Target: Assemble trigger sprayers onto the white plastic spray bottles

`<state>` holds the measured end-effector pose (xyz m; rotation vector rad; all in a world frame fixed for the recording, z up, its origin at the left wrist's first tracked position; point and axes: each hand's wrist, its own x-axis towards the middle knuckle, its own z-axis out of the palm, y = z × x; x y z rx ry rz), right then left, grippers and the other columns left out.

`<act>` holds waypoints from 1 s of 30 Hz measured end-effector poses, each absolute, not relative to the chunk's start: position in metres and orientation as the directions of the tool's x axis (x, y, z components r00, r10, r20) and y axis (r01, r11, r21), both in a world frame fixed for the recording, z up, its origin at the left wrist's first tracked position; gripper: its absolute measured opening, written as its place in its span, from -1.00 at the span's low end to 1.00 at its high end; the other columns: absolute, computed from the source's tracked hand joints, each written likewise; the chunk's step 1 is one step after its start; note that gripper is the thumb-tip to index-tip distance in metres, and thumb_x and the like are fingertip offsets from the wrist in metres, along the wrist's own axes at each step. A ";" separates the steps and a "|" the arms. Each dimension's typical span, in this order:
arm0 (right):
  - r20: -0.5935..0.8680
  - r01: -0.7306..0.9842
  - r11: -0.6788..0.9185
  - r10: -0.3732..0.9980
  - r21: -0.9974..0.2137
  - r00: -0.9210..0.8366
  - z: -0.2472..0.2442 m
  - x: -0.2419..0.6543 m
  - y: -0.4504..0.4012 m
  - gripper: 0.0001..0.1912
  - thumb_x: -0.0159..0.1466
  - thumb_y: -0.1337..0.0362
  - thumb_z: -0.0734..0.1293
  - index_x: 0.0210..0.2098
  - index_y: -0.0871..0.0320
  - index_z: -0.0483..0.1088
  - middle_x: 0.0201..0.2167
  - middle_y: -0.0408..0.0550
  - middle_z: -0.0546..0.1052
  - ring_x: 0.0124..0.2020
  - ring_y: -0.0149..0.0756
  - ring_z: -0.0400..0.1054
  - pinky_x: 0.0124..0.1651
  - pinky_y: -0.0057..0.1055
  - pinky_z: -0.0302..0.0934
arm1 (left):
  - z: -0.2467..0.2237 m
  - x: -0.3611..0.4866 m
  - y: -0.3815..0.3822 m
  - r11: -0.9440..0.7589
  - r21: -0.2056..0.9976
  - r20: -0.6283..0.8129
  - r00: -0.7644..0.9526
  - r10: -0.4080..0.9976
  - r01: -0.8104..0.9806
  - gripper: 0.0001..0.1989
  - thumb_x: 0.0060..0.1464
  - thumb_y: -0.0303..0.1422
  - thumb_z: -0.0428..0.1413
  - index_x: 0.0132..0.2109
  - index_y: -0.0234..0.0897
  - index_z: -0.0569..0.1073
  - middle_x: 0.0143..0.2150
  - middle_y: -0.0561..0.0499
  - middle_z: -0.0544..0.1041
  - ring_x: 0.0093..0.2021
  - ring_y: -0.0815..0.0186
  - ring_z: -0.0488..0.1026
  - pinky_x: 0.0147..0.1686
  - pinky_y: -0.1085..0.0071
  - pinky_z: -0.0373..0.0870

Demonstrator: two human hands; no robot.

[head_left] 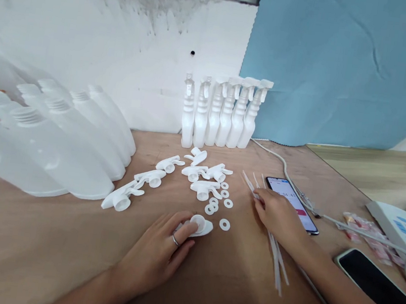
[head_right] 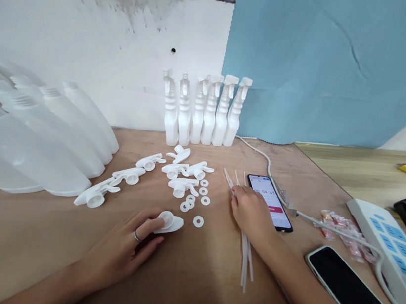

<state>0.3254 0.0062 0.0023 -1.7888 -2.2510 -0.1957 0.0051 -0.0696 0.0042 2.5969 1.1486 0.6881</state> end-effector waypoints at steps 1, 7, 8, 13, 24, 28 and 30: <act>0.288 0.970 0.235 0.935 -0.060 -0.209 0.003 0.326 0.006 -0.79 0.34 0.38 0.21 -0.12 0.22 0.46 -0.23 0.09 0.57 -0.18 -0.06 0.49 -0.13 -0.26 0.26 | 0.004 0.005 -0.070 -0.671 0.376 0.331 0.584 0.742 0.639 -0.70 0.33 -0.40 -0.03 0.17 -0.12 0.24 0.17 -0.10 0.37 0.04 0.20 0.45 0.00 0.20 0.47; 0.318 0.965 0.244 0.926 -0.100 -0.201 -0.001 0.328 0.007 -0.73 0.28 0.44 0.20 -0.08 0.23 0.44 -0.26 0.10 0.55 -0.22 -0.09 0.48 -0.12 -0.27 0.28 | 0.003 0.005 -0.068 -0.669 0.389 0.328 0.583 0.743 0.633 -0.70 0.33 -0.40 -0.04 0.18 -0.12 0.22 0.17 -0.11 0.38 0.03 0.21 0.46 0.01 0.22 0.47; 0.324 0.965 0.241 0.926 -0.105 -0.196 -0.002 0.328 0.007 -0.70 0.27 0.46 0.18 -0.06 0.24 0.44 -0.27 0.10 0.55 -0.23 -0.09 0.47 -0.12 -0.27 0.28 | 0.003 0.005 -0.068 -0.667 0.391 0.326 0.582 0.745 0.634 -0.70 0.33 -0.40 -0.04 0.17 -0.12 0.23 0.17 -0.11 0.38 0.04 0.21 0.46 0.01 0.22 0.47; 0.388 0.963 0.231 0.907 -0.137 -0.163 -0.009 0.327 0.009 -0.62 0.30 0.35 0.21 0.09 0.27 0.35 -0.14 0.20 0.48 -0.10 0.03 0.43 -0.08 -0.18 0.30 | 0.004 0.005 -0.067 -0.668 0.401 0.332 0.580 0.744 0.627 -0.71 0.33 -0.40 -0.03 0.16 -0.12 0.24 0.16 -0.11 0.39 0.02 0.22 0.47 0.01 0.23 0.48; 0.456 0.925 0.287 0.877 -0.250 -0.149 -0.010 0.330 0.010 -0.55 0.26 0.47 0.15 0.13 0.21 0.33 -0.11 0.15 0.48 -0.11 -0.02 0.44 -0.07 -0.17 0.35 | 0.003 0.004 -0.068 -0.664 0.394 0.335 0.573 0.748 0.636 -0.69 0.32 -0.40 -0.02 0.17 -0.10 0.25 0.17 -0.09 0.39 0.04 0.22 0.47 0.02 0.25 0.48; 0.430 0.931 0.251 0.895 -0.264 -0.119 -0.009 0.329 0.010 -0.49 0.26 0.41 0.21 0.21 0.27 0.27 -0.08 0.21 0.46 -0.07 0.05 0.43 -0.04 -0.09 0.35 | 0.004 0.004 -0.069 -0.665 0.393 0.337 0.573 0.747 0.635 -0.70 0.33 -0.40 -0.02 0.16 -0.10 0.24 0.16 -0.09 0.39 0.04 0.22 0.47 0.01 0.25 0.47; 0.424 0.926 0.258 0.897 -0.276 -0.123 -0.010 0.330 0.010 -0.48 0.25 0.44 0.18 0.22 0.27 0.26 -0.10 0.19 0.46 -0.10 0.03 0.44 -0.07 -0.11 0.36 | 0.004 0.004 -0.069 -0.664 0.397 0.329 0.577 0.747 0.633 -0.70 0.33 -0.39 -0.02 0.17 -0.10 0.24 0.16 -0.09 0.38 0.05 0.23 0.46 0.02 0.25 0.47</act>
